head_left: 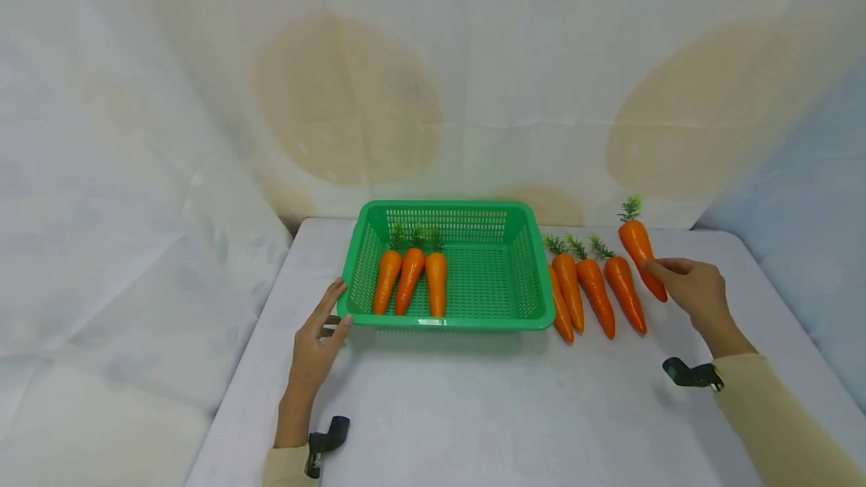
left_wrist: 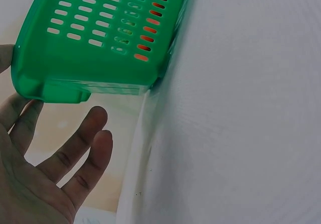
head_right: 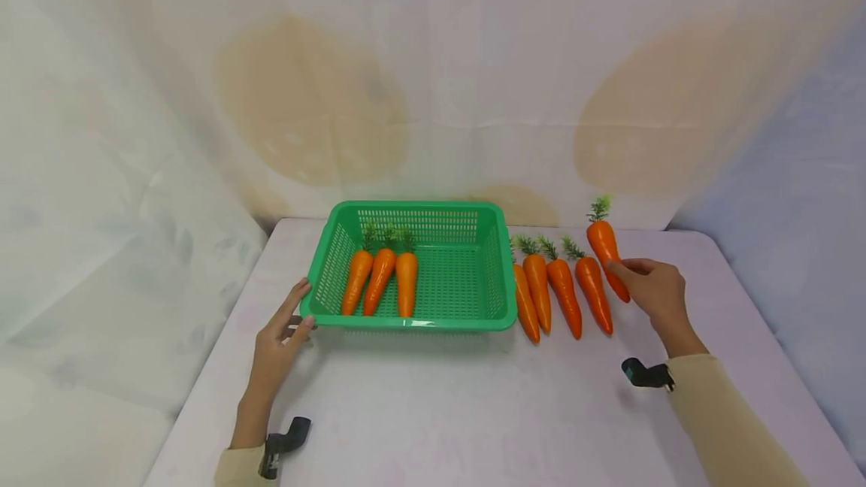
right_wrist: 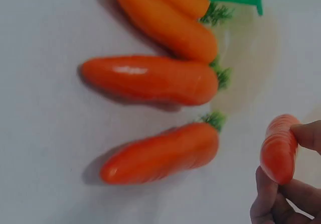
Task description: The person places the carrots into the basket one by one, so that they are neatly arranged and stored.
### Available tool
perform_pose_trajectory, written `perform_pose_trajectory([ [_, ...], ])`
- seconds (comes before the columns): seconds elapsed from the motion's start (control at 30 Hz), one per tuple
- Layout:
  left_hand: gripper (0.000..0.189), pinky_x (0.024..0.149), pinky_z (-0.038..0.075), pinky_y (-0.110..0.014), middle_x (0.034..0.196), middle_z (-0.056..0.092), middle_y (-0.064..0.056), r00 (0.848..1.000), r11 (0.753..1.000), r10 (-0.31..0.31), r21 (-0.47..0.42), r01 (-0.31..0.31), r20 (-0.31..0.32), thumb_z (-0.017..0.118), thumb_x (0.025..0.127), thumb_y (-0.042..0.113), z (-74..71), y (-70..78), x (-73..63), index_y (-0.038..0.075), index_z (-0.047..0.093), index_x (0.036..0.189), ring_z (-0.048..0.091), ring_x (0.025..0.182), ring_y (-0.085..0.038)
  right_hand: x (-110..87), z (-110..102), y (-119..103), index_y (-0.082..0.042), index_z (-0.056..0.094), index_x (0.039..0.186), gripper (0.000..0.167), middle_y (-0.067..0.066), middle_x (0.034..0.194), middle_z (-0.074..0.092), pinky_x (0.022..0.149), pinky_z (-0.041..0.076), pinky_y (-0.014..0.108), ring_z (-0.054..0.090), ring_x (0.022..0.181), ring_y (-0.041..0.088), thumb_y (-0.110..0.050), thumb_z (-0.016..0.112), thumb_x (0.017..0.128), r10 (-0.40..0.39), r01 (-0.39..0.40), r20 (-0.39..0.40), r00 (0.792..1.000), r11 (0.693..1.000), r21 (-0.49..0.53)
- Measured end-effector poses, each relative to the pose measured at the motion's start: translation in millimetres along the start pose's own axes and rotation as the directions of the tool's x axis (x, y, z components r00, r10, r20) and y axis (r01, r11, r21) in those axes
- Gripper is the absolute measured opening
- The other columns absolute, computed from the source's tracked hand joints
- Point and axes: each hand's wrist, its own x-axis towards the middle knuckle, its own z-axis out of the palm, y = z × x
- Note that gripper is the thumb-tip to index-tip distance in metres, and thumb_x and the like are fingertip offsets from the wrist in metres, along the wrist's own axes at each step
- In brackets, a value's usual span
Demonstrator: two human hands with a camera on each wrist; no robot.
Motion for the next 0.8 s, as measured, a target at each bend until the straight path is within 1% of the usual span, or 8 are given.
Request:
perform_pose_trajectory([
  [0.13, 0.057, 0.076, 0.055, -0.027, 0.159, 0.035, 0.010, 1.000, 1.000, -0.003, -0.011, 0.003, 0.005, 0.061, 0.102, 0.021, 1.0, 0.6, 0.4, 0.026, 0.041, 0.154, 0.063, 0.093, -0.014, -14.2, 0.6, -14.1, 0.004, 0.053, 0.141, 0.089, 0.030, 0.133, 0.053, 0.089, 0.040, 0.066, 0.044, 0.118, 0.047, -0.070, 0.051, 0.091, -0.001, 0.001, -0.006, 1.000, 1.000, 0.011],
  [0.23, 0.057, 0.075, 0.055, -0.027, 0.159, 0.035, 0.011, 1.000, 1.000, -0.010, -0.016, 0.010, 0.011, 0.061, 0.102, 0.021, 1.7, 2.3, -0.7, 0.026, 0.041, 0.154, 0.064, 0.094, -0.014, -23.4, 2.2, -25.4, 0.004, 0.053, 0.140, 0.087, 0.030, 0.133, 0.054, 0.091, 0.040, 0.068, 0.045, 0.119, 0.047, -0.069, 0.052, 0.092, -0.024, 0.024, -0.005, 1.000, 1.000, 0.011],
  [0.33, 0.057, 0.074, 0.055, -0.027, 0.159, 0.034, 0.011, 1.000, 1.000, -0.014, 0.000, 0.014, 0.009, 0.061, 0.102, 0.023, 1.1, 3.8, -1.8, 0.026, 0.041, 0.154, 0.063, 0.094, -0.014, -31.2, 5.5, -37.5, 0.005, 0.053, 0.140, 0.086, 0.031, 0.135, 0.053, 0.094, 0.040, 0.068, 0.045, 0.121, 0.048, -0.068, 0.052, 0.092, -0.042, 0.042, 0.011, 0.999, 0.999, 0.018],
  [0.53, 0.056, 0.074, 0.056, -0.028, 0.159, 0.033, 0.012, 0.999, 1.000, -0.029, 0.011, 0.029, 0.013, 0.060, 0.102, 0.025, -1.2, 7.7, -1.5, 0.027, 0.040, 0.155, 0.063, 0.094, -0.015, -45.7, 14.8, -59.4, 0.005, 0.055, 0.138, 0.086, 0.030, 0.134, 0.054, 0.096, 0.044, 0.064, 0.049, 0.119, 0.046, -0.067, 0.054, 0.092, -0.082, 0.081, 0.043, 0.996, 0.996, 0.029],
  [0.8, 0.056, 0.074, 0.056, -0.028, 0.159, 0.034, 0.010, 1.000, 1.000, -0.012, 0.011, 0.012, 0.011, 0.060, 0.102, 0.024, -1.6, 10.2, -0.5, 0.026, 0.040, 0.155, 0.064, 0.093, -0.014, -57.6, 24.9, -84.3, 0.003, 0.058, 0.135, 0.079, 0.028, 0.132, 0.056, 0.091, 0.050, 0.055, 0.051, 0.116, 0.043, -0.063, 0.057, 0.093, -0.126, 0.124, 0.091, 0.988, 0.992, 0.024],
])
